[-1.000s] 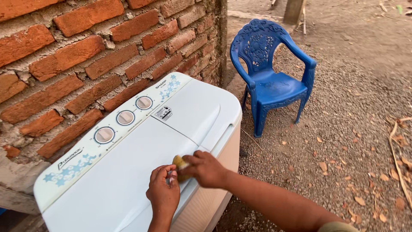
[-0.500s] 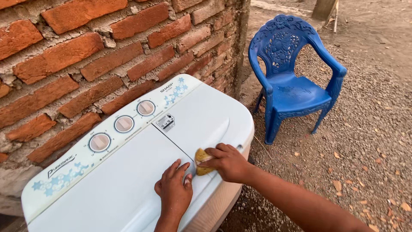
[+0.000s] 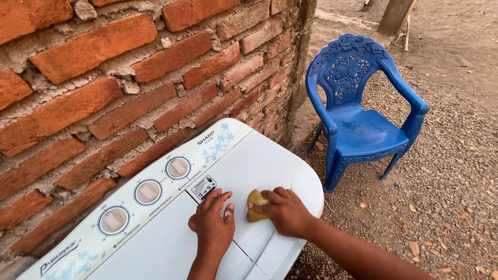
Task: The person wipes the exterior top and side surfaces of a twin-tub washing machine using a sponge.
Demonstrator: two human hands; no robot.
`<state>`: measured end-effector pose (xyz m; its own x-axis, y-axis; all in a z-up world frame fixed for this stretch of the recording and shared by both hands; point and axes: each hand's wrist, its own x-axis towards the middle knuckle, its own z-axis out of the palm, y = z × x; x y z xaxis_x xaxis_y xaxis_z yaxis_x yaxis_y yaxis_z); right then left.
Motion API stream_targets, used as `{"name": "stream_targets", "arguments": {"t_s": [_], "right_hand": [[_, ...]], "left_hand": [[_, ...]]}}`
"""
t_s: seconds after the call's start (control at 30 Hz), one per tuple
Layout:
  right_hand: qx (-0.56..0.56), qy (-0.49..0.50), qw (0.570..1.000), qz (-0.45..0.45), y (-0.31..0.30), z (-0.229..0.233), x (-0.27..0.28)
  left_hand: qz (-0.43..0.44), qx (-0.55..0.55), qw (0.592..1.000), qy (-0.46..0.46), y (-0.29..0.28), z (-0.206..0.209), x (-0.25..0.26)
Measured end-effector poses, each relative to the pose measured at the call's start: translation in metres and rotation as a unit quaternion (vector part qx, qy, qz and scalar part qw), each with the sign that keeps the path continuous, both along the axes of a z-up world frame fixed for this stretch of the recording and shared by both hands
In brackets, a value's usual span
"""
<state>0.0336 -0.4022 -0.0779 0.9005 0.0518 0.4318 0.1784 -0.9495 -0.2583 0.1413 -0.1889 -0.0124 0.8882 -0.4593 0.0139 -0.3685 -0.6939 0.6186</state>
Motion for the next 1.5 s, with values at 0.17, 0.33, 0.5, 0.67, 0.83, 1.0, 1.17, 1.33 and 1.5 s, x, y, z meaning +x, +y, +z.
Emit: {"name": "stream_targets", "arguments": {"t_s": [0.17, 0.33, 0.5, 0.67, 0.83, 1.0, 1.17, 1.33, 1.5], "right_hand": [[-0.014, -0.021, 0.984, -0.176, -0.077, 0.010, 0.065], [0.032, -0.065, 0.963, -0.259, -0.095, 0.012, 0.114], [-0.038, -0.113, 0.988, 0.095, 0.010, -0.005, 0.075], [-0.051, -0.012, 0.998, -0.022, -0.088, 0.002, 0.185], [0.014, -0.071, 0.981, -0.182, -0.134, 0.006, 0.250], [-0.006, -0.130, 0.988, 0.082, -0.064, -0.002, 0.258], [-0.027, -0.101, 0.990, -0.094, -0.080, 0.014, 0.290], [0.247, 0.240, 0.914, -0.215, -0.144, 0.008, 0.323], [0.438, 0.313, 0.838, -0.094, -0.172, -0.012, 0.283]], "left_hand": [[-0.021, 0.000, 1.000, -0.013, -0.021, -0.010, 0.011], [0.004, -0.002, 1.000, -0.005, -0.044, -0.019, 0.023], [0.107, -0.033, 0.992, -0.057, -0.052, -0.018, 0.041], [0.187, -0.042, 0.981, -0.032, -0.061, -0.007, 0.053], [0.238, -0.039, 0.970, -0.017, -0.062, -0.014, 0.051], [0.247, -0.060, 0.965, -0.056, -0.071, -0.014, 0.063], [0.239, -0.060, 0.968, -0.042, -0.089, -0.004, 0.069], [0.231, -0.059, 0.971, -0.026, -0.094, 0.000, 0.068], [0.226, -0.069, 0.972, -0.009, -0.102, -0.005, 0.072]]}}
